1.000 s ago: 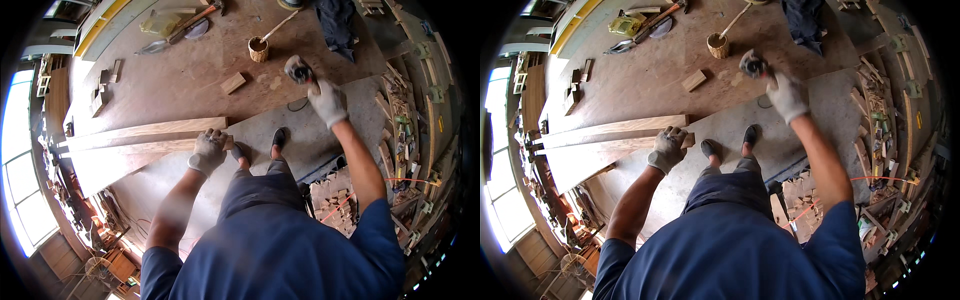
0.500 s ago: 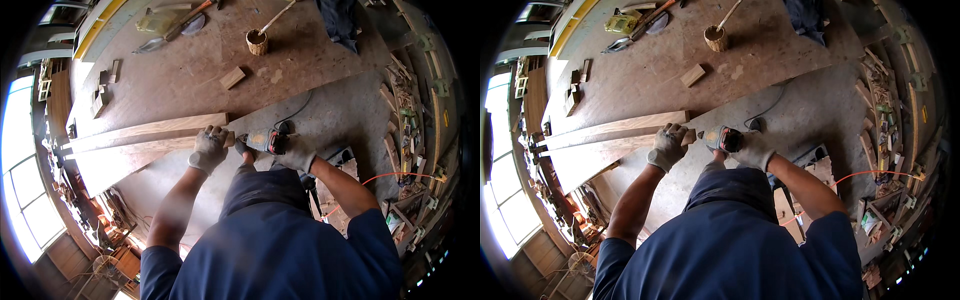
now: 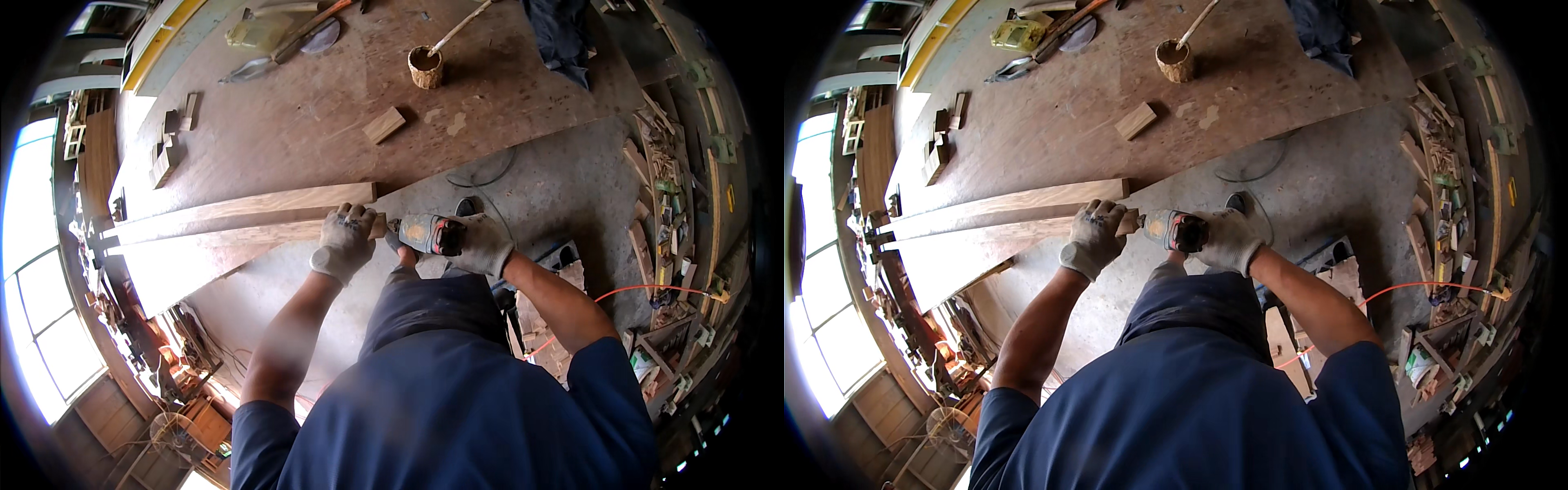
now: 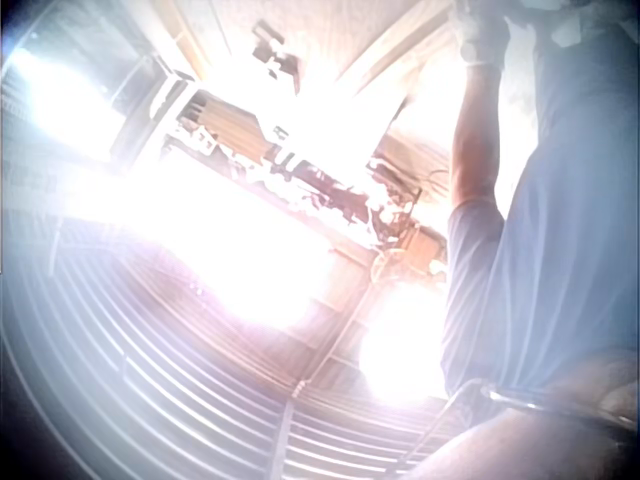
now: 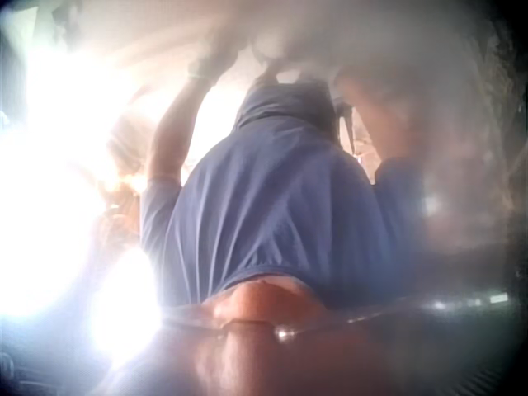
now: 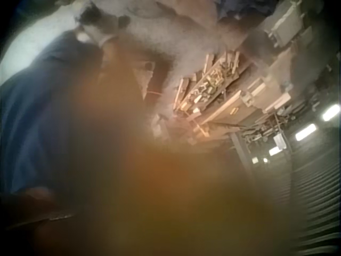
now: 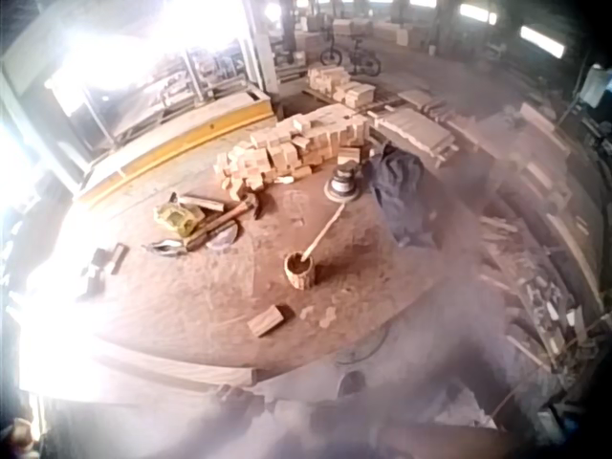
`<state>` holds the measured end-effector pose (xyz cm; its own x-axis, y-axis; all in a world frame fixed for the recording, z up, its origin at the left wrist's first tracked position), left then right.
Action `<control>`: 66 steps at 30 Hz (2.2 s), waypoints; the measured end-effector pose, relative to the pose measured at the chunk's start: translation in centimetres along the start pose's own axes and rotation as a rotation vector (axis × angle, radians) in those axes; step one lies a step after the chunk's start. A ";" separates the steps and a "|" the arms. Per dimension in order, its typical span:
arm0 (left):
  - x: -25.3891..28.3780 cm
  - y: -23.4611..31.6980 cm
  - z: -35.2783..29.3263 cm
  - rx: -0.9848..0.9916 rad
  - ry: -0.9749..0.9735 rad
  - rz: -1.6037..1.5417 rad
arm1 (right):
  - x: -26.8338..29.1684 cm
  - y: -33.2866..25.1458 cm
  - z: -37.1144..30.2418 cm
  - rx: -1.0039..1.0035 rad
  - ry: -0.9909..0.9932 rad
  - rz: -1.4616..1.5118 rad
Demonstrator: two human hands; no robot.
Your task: The person applies glue to small wooden blocks and attaches them to a long wooden plank using a nail gun. They repeat this process for several blocks, moving along the plank to secure each piece in place.
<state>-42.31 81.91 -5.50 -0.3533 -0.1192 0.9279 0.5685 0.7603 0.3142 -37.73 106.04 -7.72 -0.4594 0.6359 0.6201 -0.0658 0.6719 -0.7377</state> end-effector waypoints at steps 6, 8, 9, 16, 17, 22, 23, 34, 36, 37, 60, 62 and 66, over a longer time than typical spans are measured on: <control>-0.3 -0.1 0.1 0.025 -0.097 0.019 | -0.5 0.3 0.2 -0.044 -0.034 0.020; -0.5 -0.2 0.0 0.025 -0.091 0.027 | -0.6 0.1 0.3 -0.021 -0.029 0.013; -0.5 -0.2 0.0 0.025 -0.089 0.031 | -0.5 0.0 0.3 -0.020 -0.027 0.008; -0.2 -0.1 0.1 0.011 -0.094 0.029 | 0.0 -0.4 0.2 0.033 0.009 -0.031; -0.2 -0.1 0.1 0.010 -0.098 0.030 | 0.2 -0.5 0.3 0.037 0.010 -0.036; -0.5 -0.2 0.0 0.004 -0.093 0.035 | 0.5 -0.8 0.4 0.015 -0.018 -0.047; -0.3 -0.1 0.1 0.005 -0.095 0.034 | 0.5 -0.8 0.4 0.012 -0.021 -0.045; 0.1 0.1 -0.2 0.002 0.004 0.005 | 2.1 -1.9 -0.6 0.072 0.063 -0.035; 0.3 0.2 -0.1 0.002 -0.001 -0.003 | 2.3 -1.8 -1.0 0.082 0.064 -0.074; 0.2 0.2 -0.1 0.006 -0.015 0.008 | 2.0 -1.1 -1.2 0.059 0.043 -0.091; -3.4 1.4 0.2 0.118 0.040 -0.039 | 7.4 -15.0 10.5 -0.283 -0.326 0.043; -2.4 2.0 0.2 0.121 -0.049 -0.002 | 7.3 -18.7 12.0 -0.202 -0.367 -0.086; -3.1 2.4 0.4 0.111 0.029 0.046 | 5.5 -22.2 14.8 -0.183 -0.486 -0.226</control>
<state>-40.16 84.33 -7.70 -0.3060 -0.0997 0.9468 0.4973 0.8313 0.2483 -51.92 89.04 8.13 -0.8099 0.2498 0.5308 -0.0750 0.8533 -0.5160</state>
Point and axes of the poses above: each hand's wrist, its own z-axis towards the middle knuckle, its own x-axis out of the back of the hand, y = z × x, the point moved 6 cm from there along z, towards the middle knuckle, and after that the axes turned 8 degrees about -x, right-handed, at the moved point
